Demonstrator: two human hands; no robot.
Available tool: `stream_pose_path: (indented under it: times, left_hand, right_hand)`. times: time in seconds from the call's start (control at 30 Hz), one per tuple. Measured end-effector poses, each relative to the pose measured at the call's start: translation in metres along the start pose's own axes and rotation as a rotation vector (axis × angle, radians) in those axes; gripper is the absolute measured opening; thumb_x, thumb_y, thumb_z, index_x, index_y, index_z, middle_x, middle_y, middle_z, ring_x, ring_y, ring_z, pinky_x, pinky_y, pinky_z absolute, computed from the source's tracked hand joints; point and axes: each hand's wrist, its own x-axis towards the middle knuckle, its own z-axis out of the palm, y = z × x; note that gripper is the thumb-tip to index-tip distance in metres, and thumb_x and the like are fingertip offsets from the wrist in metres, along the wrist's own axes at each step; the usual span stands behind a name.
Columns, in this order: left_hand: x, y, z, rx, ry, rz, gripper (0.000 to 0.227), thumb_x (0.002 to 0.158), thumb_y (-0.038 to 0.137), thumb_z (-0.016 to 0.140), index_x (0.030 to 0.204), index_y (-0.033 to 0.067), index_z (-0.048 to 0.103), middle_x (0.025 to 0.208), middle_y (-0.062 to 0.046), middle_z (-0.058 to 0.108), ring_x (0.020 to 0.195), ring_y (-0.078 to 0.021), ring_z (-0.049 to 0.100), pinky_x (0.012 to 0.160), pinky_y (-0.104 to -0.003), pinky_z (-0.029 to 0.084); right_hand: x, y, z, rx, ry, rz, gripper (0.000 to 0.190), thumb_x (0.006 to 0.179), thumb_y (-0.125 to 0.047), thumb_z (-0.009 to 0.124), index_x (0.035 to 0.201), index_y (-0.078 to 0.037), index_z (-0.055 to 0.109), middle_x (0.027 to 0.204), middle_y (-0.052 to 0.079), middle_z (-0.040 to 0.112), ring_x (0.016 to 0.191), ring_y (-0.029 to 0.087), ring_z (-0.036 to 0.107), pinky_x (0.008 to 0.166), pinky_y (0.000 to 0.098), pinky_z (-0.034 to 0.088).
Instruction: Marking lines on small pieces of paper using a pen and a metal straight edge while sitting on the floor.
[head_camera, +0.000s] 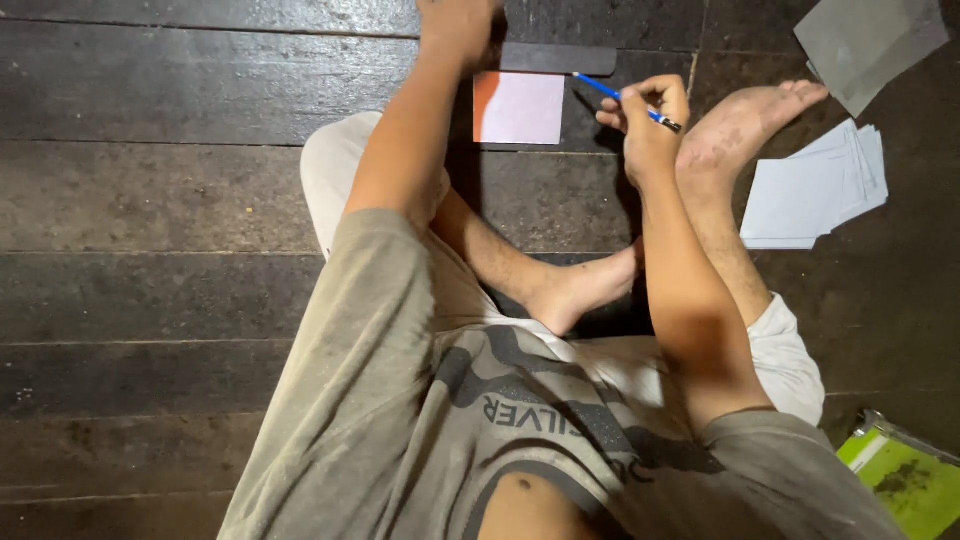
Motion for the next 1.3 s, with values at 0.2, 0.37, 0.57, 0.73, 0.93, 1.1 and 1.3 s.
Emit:
stream_pose_path:
  times: [0.2,0.37,0.57,0.73,0.93,1.1,1.3]
  left_hand:
    - [-0.015,0.028,0.046,0.038,0.122,-0.001,0.044,0.082,0.029,0.077,0.12,0.0134,0.064,0.124,-0.014,0.057,0.107,-0.0375,0.054,0.094,-0.07,0.034]
    - [-0.063,0.086,-0.007,-0.113,-0.163,0.122,0.021,0.094,0.019,0.064,0.112,0.0094,0.058,0.092,-0.013,0.073,0.077,-0.0356,0.072,0.072,-0.052,0.057]
    - [-0.092,0.114,-0.046,-0.451,-0.313,0.274,0.046,0.078,0.025,0.083,0.119,0.0109,0.068,0.1,-0.015,0.075,0.094,-0.0429,0.074,0.082,-0.059,0.059]
    - [-0.045,0.061,0.008,-0.751,0.083,0.096,0.057,0.092,0.043,0.064,0.138,0.0104,0.06,0.137,-0.014,0.065,0.122,-0.0346,0.062,0.101,-0.043,0.049]
    - [-0.064,0.079,0.003,0.071,-0.442,0.078,0.075,0.101,0.045,0.048,0.167,0.0273,0.018,0.167,-0.033,-0.002,0.154,-0.0536,0.003,0.118,-0.069,0.013]
    - [-0.091,0.116,0.041,0.249,-0.298,-0.058,0.069,0.091,0.047,0.062,0.149,0.0165,0.041,0.125,-0.029,0.048,0.101,-0.0404,0.06,0.084,-0.058,0.036]
    - [-0.109,0.112,0.052,0.182,-0.141,0.074,0.072,0.087,0.054,0.058,0.153,0.0276,0.043,0.158,-0.014,0.032,0.134,-0.0415,0.033,0.105,-0.079,0.015]
  right_hand:
    - [-0.022,-0.026,-0.012,-0.311,-0.07,-0.232,0.029,0.104,-0.004,0.054,0.133,-0.005,0.051,0.119,0.015,0.06,0.098,0.026,0.066,0.083,0.0351,0.059]
    - [-0.045,-0.04,-0.008,-1.017,-0.22,-0.593,0.046,0.089,-0.008,0.074,0.133,0.001,0.062,0.108,0.017,0.068,0.1,0.037,0.059,0.091,0.0443,0.049]
    - [-0.045,-0.005,-0.037,-1.374,-0.232,-0.835,0.044,0.074,-0.024,0.088,0.117,-0.018,0.076,0.098,0.004,0.052,0.107,0.032,0.048,0.098,0.0528,0.038]
    - [-0.068,-0.065,-0.044,-1.512,-0.18,-0.787,0.036,0.082,-0.018,0.082,0.116,-0.011,0.071,0.113,0.009,0.054,0.103,0.032,0.046,0.093,0.0456,0.042]
    - [-0.091,-0.085,-0.062,-1.352,-0.064,-0.731,0.036,0.086,-0.019,0.083,0.117,-0.004,0.073,0.109,0.016,0.059,0.096,0.038,0.053,0.087,0.0465,0.049]
    - [-0.106,-0.081,-0.055,-1.194,0.012,-0.649,0.035,0.087,-0.015,0.083,0.117,-0.002,0.071,0.106,0.015,0.054,0.095,0.036,0.05,0.086,0.044,0.046]
    - [-0.113,-0.066,-0.055,-1.075,0.014,-0.619,0.038,0.086,-0.011,0.084,0.116,0.005,0.069,0.106,0.019,0.056,0.096,0.039,0.052,0.09,0.0462,0.046]
